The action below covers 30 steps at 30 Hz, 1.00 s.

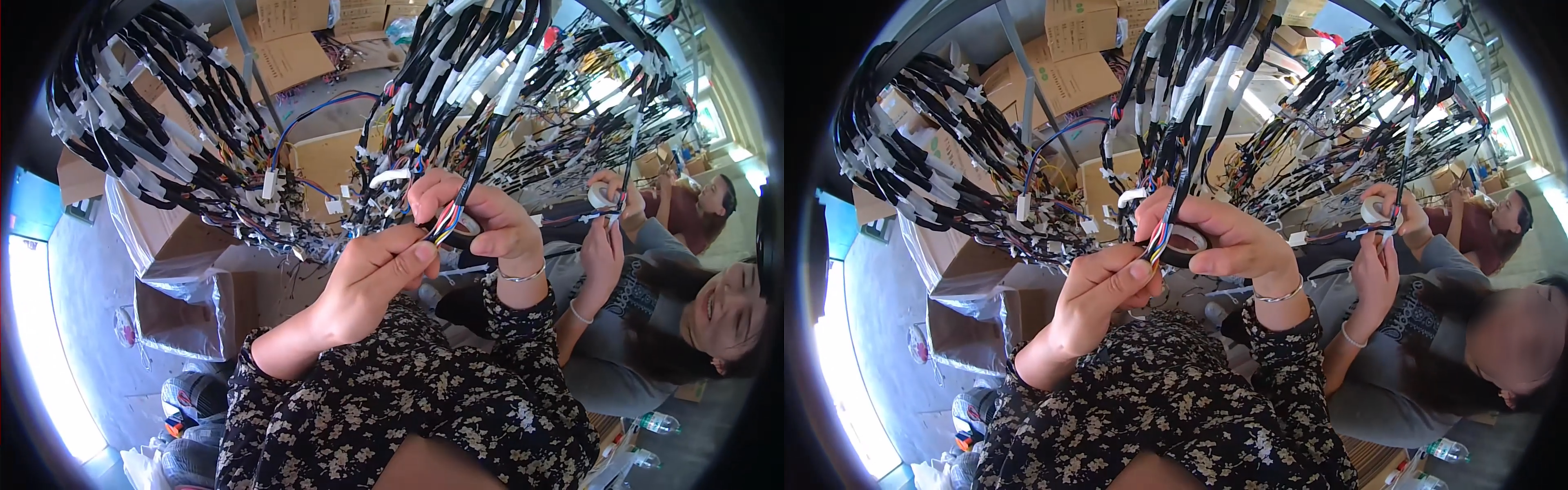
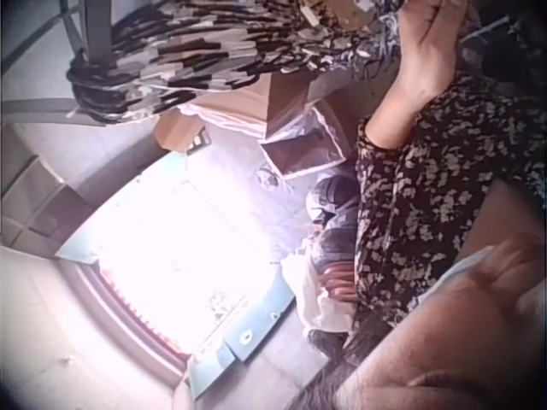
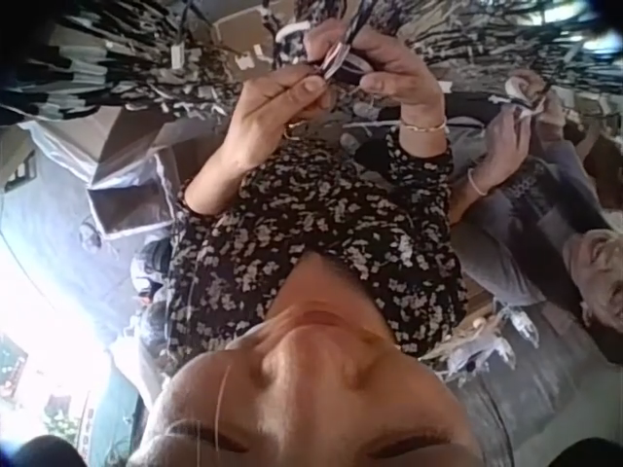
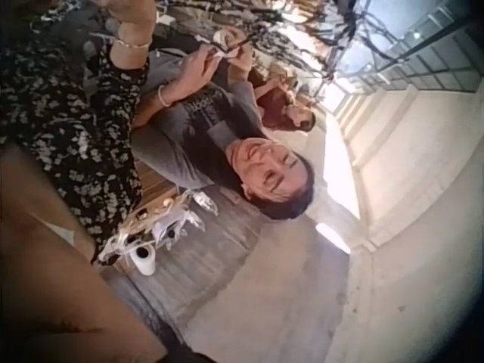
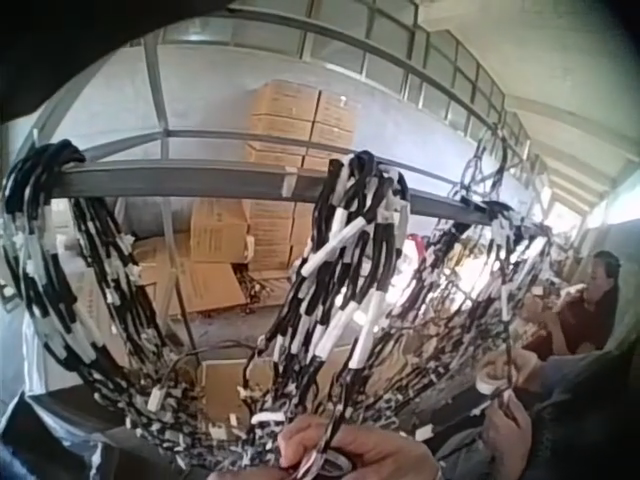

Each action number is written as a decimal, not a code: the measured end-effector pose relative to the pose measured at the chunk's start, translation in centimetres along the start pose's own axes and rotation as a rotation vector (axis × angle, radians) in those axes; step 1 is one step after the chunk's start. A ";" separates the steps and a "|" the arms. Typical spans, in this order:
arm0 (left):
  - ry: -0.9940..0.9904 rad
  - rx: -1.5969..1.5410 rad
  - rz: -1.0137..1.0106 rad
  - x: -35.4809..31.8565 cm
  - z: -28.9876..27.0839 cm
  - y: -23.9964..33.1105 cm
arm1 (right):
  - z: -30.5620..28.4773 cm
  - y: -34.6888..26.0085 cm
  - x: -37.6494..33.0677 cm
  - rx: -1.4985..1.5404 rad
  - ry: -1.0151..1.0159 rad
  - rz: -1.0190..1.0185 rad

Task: Wrap bundles of electrical wires with tape and measure their lengths using a ruler.

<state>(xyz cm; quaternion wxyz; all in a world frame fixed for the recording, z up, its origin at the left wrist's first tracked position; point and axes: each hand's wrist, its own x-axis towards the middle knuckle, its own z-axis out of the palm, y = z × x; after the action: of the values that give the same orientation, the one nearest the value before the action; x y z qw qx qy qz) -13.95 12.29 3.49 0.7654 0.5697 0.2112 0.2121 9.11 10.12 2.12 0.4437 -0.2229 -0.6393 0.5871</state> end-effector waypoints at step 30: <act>-0.129 -0.477 -0.085 0.5 -0.5 -0.8 | 2.9 1.1 -1.3 0.102 0.165 -0.081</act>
<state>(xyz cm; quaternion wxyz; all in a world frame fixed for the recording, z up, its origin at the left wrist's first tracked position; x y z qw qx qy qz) -13.73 12.79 2.54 0.8984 0.3758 0.1296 0.1866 7.06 7.71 0.91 0.5289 -0.2216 -0.5783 0.5803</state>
